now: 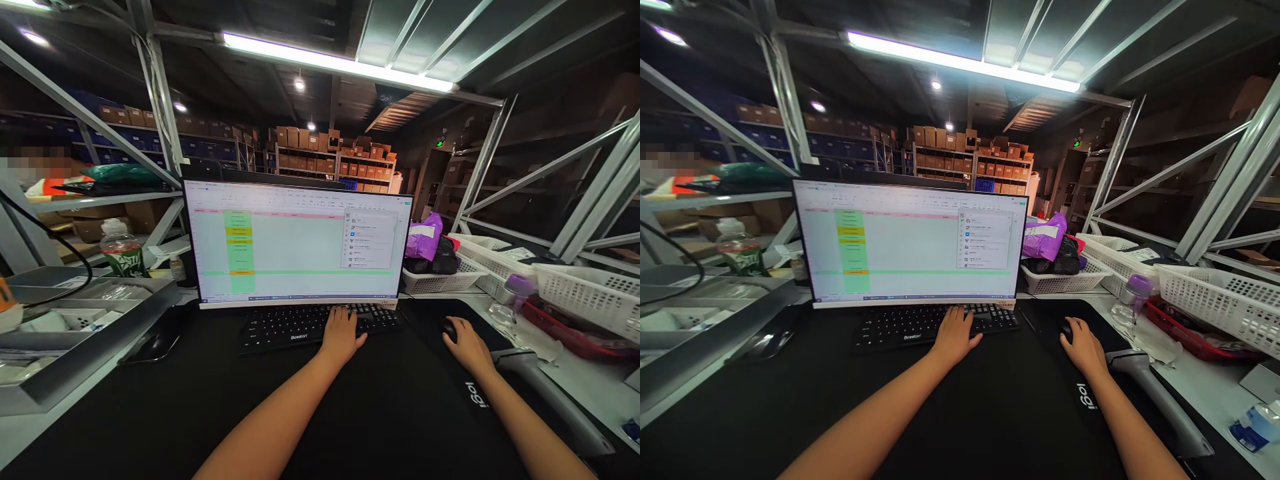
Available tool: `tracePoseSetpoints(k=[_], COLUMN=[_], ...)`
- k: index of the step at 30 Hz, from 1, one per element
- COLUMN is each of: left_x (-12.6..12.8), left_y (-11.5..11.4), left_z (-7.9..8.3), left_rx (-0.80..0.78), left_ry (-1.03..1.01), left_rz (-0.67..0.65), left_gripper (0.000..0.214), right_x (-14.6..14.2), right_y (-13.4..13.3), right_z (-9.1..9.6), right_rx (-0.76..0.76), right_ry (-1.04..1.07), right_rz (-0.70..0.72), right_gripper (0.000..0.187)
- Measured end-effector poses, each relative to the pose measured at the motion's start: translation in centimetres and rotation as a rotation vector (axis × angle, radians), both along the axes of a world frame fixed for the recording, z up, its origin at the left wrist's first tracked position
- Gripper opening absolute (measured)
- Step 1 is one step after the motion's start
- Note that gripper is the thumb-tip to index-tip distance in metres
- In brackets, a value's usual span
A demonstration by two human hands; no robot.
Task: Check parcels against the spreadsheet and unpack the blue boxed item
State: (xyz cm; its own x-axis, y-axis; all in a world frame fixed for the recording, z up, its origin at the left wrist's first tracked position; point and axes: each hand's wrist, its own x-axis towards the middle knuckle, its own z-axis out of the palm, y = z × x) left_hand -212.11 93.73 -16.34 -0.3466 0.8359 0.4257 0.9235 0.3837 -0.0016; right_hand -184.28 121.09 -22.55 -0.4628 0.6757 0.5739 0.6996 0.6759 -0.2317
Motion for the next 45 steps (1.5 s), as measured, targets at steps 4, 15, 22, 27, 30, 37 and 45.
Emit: tracePoseSetpoints(k=[4,15,22,27,30,37,45], left_x=[0.0,0.3,0.3,0.3,0.3,0.2,0.1], left_y=[0.0,-0.3,-0.2,-0.1,-0.1,-0.1,0.0], left_z=[-0.1,0.4,0.5,0.4,0.4,0.3,0.1], left_rx=[0.021,-0.038,-0.071,-0.064,-0.061,-0.063,-0.062], left_ry=[0.017,-0.007,-0.028,-0.036,-0.036,-0.021,-0.021], left_rz=[0.003,0.058,0.078,0.071,0.070,0.075,0.067], left_gripper=[0.065,0.067,0.067,0.068,0.068,0.067,0.067], right_x=[0.1,0.2,0.2,0.3,0.3,0.2,0.2], right_y=[0.3,0.3,0.0,-0.2,-0.5,-0.8,-0.6], right_z=[-0.4,-0.7,-0.3,-0.1,0.1,0.3,0.3], right_rx=[0.013,0.008,-0.020,-0.002,-0.002,-0.013,-0.027], right_ry=[0.021,0.026,0.026,0.014,0.003,-0.019,0.016], right_rz=[0.009,-0.004,-0.008,-0.021,-0.013,-0.030,-0.017], right_gripper=[0.047,0.050,0.047,0.044,0.044,0.044,0.040])
